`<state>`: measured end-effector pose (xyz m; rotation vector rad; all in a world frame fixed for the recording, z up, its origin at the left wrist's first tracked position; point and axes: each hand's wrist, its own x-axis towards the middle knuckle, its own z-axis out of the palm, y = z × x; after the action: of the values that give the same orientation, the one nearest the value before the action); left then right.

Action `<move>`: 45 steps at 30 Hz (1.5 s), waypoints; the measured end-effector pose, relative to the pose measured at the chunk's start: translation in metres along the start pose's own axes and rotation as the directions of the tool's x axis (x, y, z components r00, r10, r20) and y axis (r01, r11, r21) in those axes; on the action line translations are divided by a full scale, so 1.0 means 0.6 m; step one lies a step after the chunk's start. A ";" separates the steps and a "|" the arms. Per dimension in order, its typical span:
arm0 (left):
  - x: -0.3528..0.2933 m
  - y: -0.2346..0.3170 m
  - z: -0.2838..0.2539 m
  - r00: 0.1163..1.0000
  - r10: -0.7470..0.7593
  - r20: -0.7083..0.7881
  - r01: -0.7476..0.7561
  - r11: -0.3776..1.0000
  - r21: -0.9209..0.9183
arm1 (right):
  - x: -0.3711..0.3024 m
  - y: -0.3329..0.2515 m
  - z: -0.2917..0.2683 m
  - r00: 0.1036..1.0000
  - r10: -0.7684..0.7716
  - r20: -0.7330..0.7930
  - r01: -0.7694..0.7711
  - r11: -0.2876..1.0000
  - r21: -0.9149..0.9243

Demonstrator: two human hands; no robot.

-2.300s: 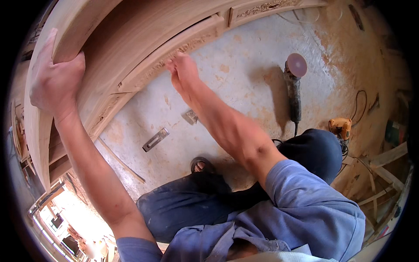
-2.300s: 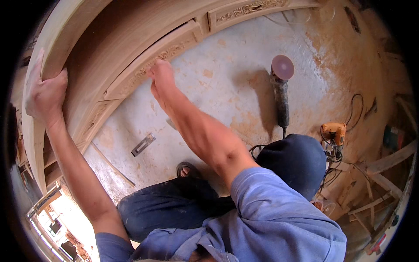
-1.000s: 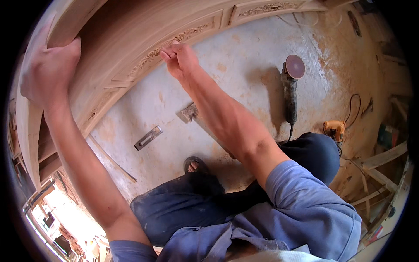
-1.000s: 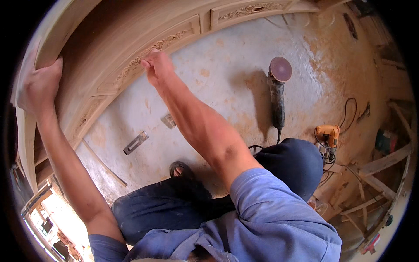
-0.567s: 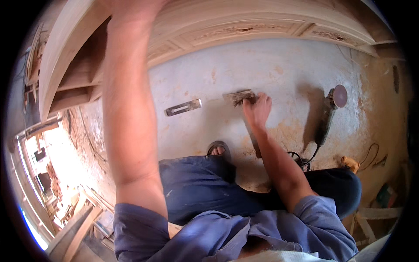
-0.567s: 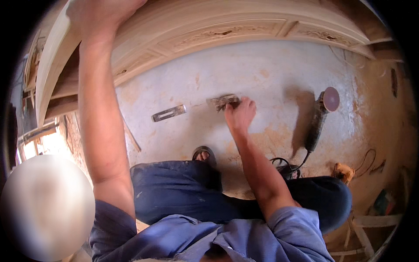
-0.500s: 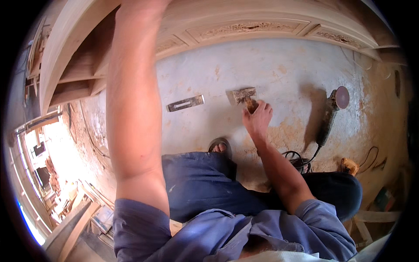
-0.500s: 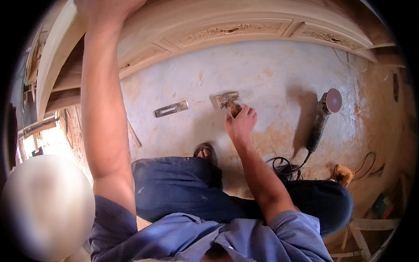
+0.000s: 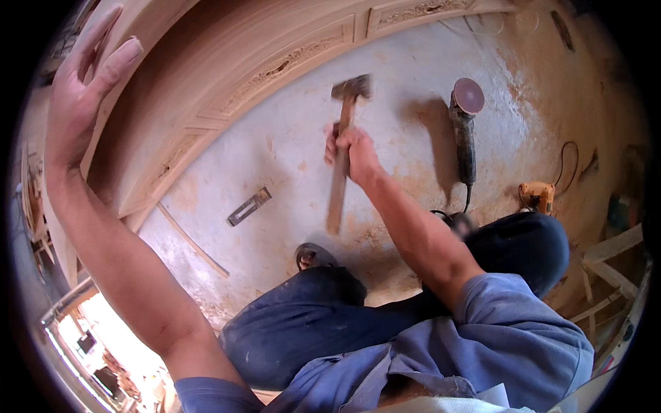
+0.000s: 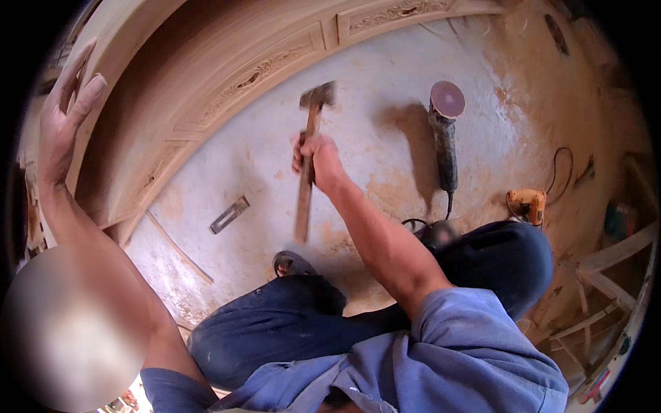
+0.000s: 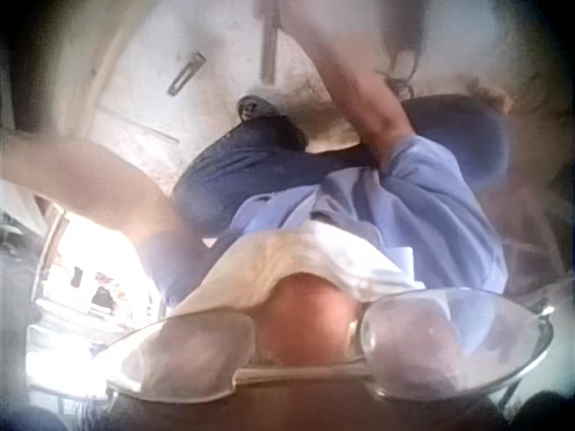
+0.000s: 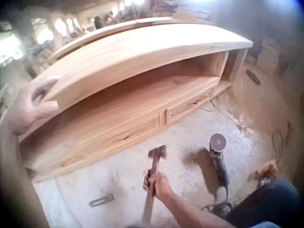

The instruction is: The person sits on the floor and assembles a wooden cabinet. They use an angle grinder to smooth the edges of a drawer, then use a hammer and a wooden block to tap the drawer into place. Finally, they use a nail gun to secure the drawer to the cabinet frame.

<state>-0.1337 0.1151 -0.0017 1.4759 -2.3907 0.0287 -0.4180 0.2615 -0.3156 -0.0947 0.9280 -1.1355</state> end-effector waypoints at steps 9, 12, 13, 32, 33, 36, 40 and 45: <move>0.348 0.096 0.101 0.862 0.497 0.100 -0.500 0.866 0.004 | 0.111 -0.054 0.185 0.761 -0.157 -0.630 0.453 0.823 0.343; 0.372 0.127 0.168 0.862 0.498 0.096 -0.474 0.857 -0.201 | 0.145 -0.051 0.176 0.711 -0.192 -0.677 0.558 0.739 0.377; 0.375 0.131 0.173 0.863 0.495 0.104 -0.459 0.853 -0.250 | 0.163 -0.047 0.180 0.674 -0.227 -0.703 0.599 0.726 0.339; 0.395 0.136 0.157 0.855 0.510 0.099 -0.457 0.829 -0.322 | 0.230 -0.043 0.273 0.504 -0.355 -0.787 0.555 0.832 -0.020; 0.400 0.143 0.163 0.850 0.520 0.085 -0.469 0.819 -0.330 | 0.219 -0.054 0.272 0.527 -0.305 -0.794 0.577 0.814 0.070; 0.409 0.142 0.156 0.784 0.618 0.058 -0.576 0.760 -0.300 | 0.264 -0.019 0.257 0.478 -0.411 -0.776 0.637 0.771 -0.016; 0.394 0.130 0.163 0.744 0.668 0.008 -0.635 0.710 -0.306 | 0.250 -0.007 0.234 0.391 -0.521 -0.759 0.586 0.777 -0.231; 0.388 0.134 0.128 0.745 0.666 0.045 -0.634 0.727 -0.263 | 0.201 -0.017 0.227 0.382 -0.465 -0.799 0.722 0.690 -0.056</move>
<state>-0.3195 -0.0637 0.0053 0.4799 -2.7884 -0.1885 -0.3209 0.1087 -0.2939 0.3884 1.5366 -2.1153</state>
